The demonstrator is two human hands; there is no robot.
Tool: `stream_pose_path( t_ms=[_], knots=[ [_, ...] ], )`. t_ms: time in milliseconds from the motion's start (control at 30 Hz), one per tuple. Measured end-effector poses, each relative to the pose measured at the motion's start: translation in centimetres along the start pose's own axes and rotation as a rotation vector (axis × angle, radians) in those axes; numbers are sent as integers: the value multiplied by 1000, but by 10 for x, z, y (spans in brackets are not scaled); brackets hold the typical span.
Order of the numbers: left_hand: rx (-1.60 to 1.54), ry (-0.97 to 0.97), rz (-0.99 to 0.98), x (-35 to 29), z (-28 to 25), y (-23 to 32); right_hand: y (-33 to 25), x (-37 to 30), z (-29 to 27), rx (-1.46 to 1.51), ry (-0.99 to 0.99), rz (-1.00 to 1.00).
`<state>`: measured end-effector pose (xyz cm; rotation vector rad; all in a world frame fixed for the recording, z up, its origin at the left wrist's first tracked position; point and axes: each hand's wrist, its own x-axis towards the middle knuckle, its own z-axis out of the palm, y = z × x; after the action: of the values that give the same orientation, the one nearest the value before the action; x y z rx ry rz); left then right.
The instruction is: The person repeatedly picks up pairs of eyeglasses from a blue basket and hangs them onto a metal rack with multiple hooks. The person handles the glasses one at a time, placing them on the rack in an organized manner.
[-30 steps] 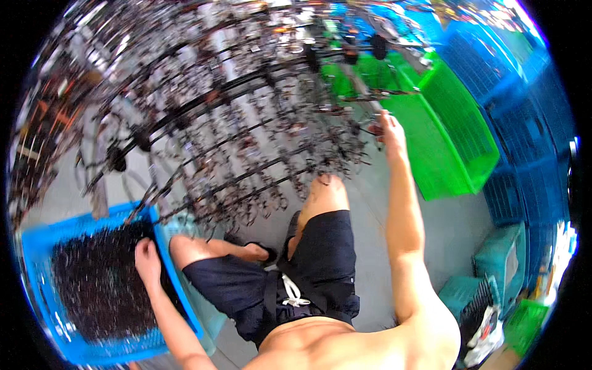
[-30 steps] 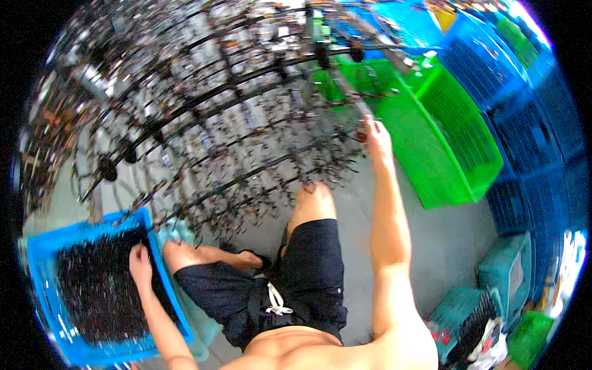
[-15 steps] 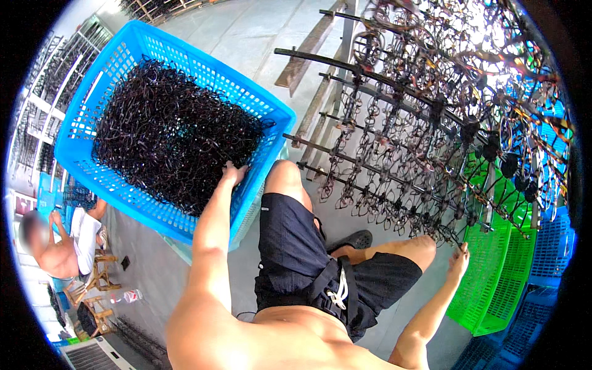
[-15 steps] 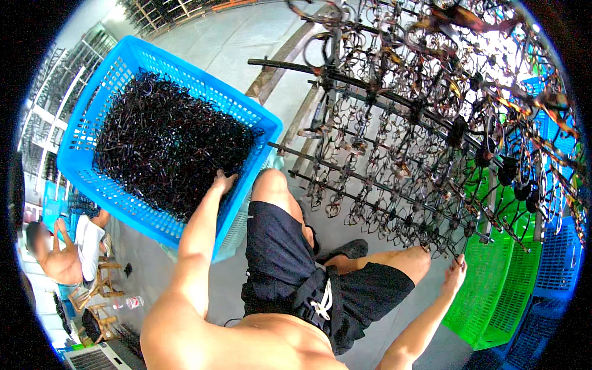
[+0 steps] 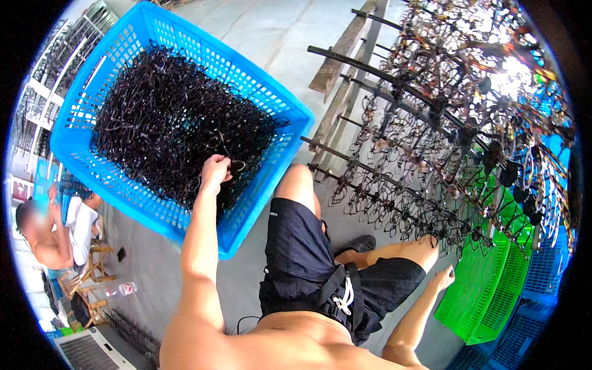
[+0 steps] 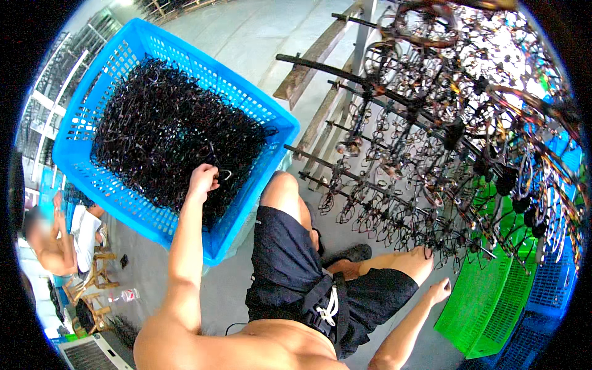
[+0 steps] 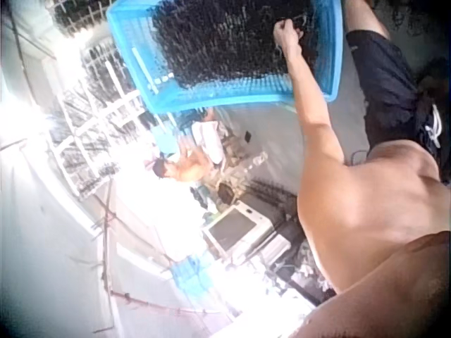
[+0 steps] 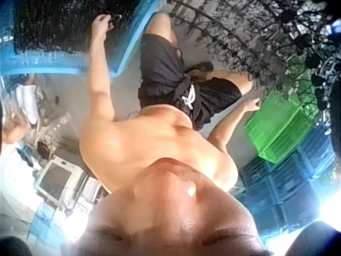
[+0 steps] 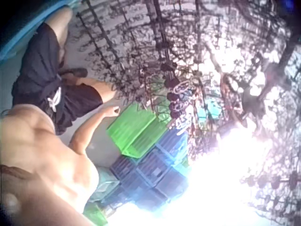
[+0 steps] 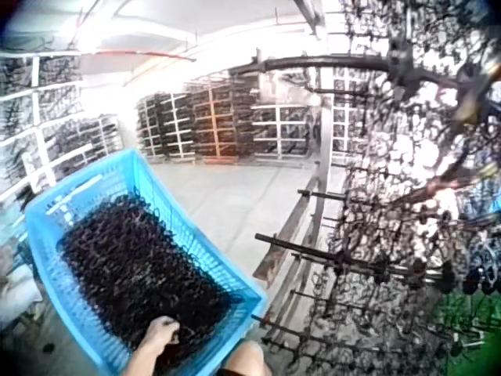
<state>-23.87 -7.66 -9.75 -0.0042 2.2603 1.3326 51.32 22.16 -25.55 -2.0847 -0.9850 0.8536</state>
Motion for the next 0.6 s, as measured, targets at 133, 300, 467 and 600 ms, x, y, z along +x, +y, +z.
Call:
stream_pose_path(
  t_ms=[133,300,467,600],
  knots=[
    [-231,126,172,-56,-24,-6,-132,-215,57,195,279,-632],
    [-699,300,428,-85,-21,-7,-205,-351,125,143,-500,-940],
    [-683,98,469,-120,-9,-3,-255,-438,189,281,-1388,-649],
    [-630,-249,461,-157,-4,4,-292,-459,216,265,-997,-1186]
  ],
)
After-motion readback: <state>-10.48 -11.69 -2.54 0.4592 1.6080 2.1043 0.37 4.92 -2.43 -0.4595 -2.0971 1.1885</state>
